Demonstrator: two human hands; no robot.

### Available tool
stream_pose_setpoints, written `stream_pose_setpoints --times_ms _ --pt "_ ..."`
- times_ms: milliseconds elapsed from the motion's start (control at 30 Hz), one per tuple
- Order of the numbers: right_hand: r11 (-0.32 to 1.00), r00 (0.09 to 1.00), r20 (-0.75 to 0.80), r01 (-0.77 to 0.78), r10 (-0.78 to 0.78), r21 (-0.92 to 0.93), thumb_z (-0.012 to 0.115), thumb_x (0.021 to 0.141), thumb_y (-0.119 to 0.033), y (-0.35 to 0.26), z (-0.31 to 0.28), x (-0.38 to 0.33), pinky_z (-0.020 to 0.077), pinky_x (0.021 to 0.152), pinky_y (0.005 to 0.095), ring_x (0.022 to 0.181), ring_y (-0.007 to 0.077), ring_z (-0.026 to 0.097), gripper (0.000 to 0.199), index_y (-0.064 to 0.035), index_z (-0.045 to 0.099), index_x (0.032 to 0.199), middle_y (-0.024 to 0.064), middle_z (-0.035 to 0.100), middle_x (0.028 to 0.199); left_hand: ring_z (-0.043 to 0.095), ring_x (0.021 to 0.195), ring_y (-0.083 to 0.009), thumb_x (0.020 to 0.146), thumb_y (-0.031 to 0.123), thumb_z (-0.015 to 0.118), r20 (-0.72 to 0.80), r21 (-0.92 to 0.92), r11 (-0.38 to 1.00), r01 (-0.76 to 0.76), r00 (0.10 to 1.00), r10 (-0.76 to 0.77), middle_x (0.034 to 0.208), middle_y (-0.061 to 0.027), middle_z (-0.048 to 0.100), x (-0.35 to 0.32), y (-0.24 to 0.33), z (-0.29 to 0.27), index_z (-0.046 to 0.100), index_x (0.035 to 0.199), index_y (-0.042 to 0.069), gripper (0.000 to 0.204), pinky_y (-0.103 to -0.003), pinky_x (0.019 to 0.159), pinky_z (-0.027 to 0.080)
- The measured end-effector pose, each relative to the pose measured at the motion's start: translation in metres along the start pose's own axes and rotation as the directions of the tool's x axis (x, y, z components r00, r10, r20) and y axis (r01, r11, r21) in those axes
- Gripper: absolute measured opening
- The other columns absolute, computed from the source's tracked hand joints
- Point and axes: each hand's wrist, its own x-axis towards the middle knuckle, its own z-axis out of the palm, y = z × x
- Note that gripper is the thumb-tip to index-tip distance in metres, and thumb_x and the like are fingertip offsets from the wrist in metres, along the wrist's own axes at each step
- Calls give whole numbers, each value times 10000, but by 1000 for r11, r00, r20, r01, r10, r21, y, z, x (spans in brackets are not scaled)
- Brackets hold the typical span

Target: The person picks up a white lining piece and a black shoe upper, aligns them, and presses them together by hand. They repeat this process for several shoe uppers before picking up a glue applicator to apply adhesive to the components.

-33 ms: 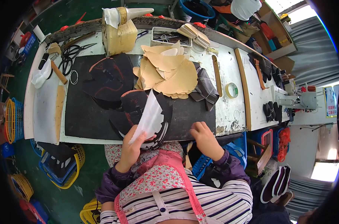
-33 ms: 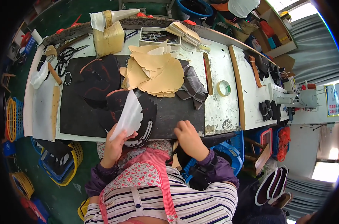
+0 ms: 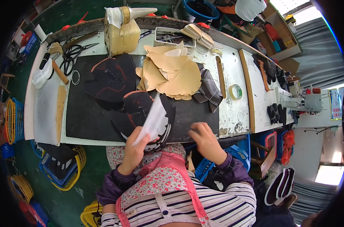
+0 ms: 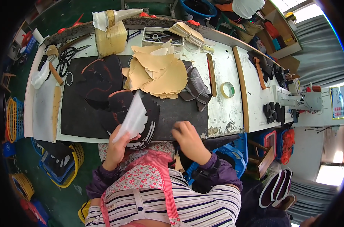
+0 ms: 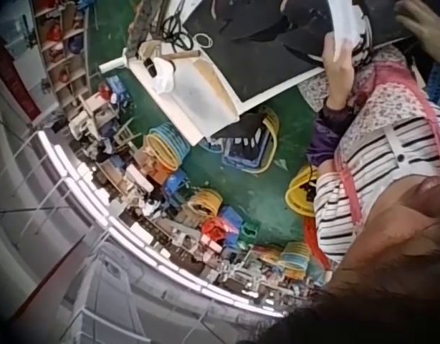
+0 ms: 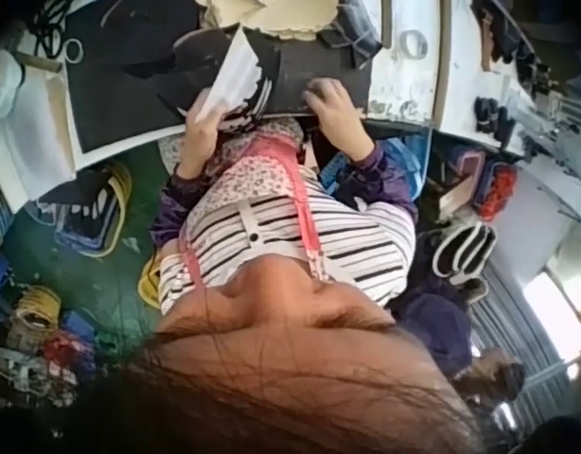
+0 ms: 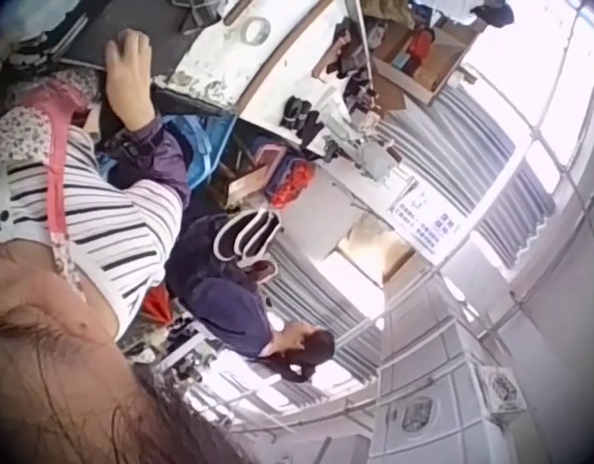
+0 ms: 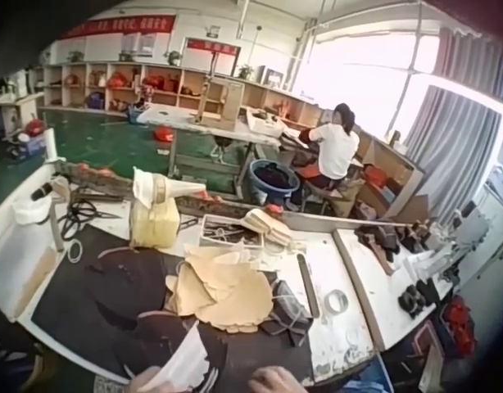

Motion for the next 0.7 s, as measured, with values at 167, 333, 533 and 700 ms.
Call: stream_pose_setpoints --times_ms 167,333,533,700 --pt "931 924 -271 322 -269 171 659 566 -12 -41 14 39 503 623 326 807 305 575 274 5 596 832 130 547 940 588 954 -153 894 125 565 144 312 949 45 985 -94 997 -64 591 -8 -3 1 506 1132 -1 276 -259 846 455" --pt "820 857 -294 500 -423 280 681 630 -4 -41 31 62 500 624 316 793 277 582 221 -10 588 830 132 556 935 556 1010 -150 839 96 651 283 63 990 -122 954 100 1086 -59 555 -8 11 4 443 1221 13 444 -260 877 446" --pt "681 952 -161 -62 259 730 680 775 -13 -56 25 74 482 614 290 794 191 588 120 -32 589 852 129 571 922 562 992 -158 847 125 674 289 -145 989 38 957 6 1106 -73 557 -16 18 -19 441 1254 12 482 -290 861 474" --pt "110 879 78 -147 471 983 653 821 -37 -65 38 71 462 577 263 747 110 586 95 -12 584 882 95 606 845 584 862 -120 845 127 686 91 -374 887 271 962 -256 975 -48 594 -9 -1 -29 510 1123 -10 356 -257 731 494"
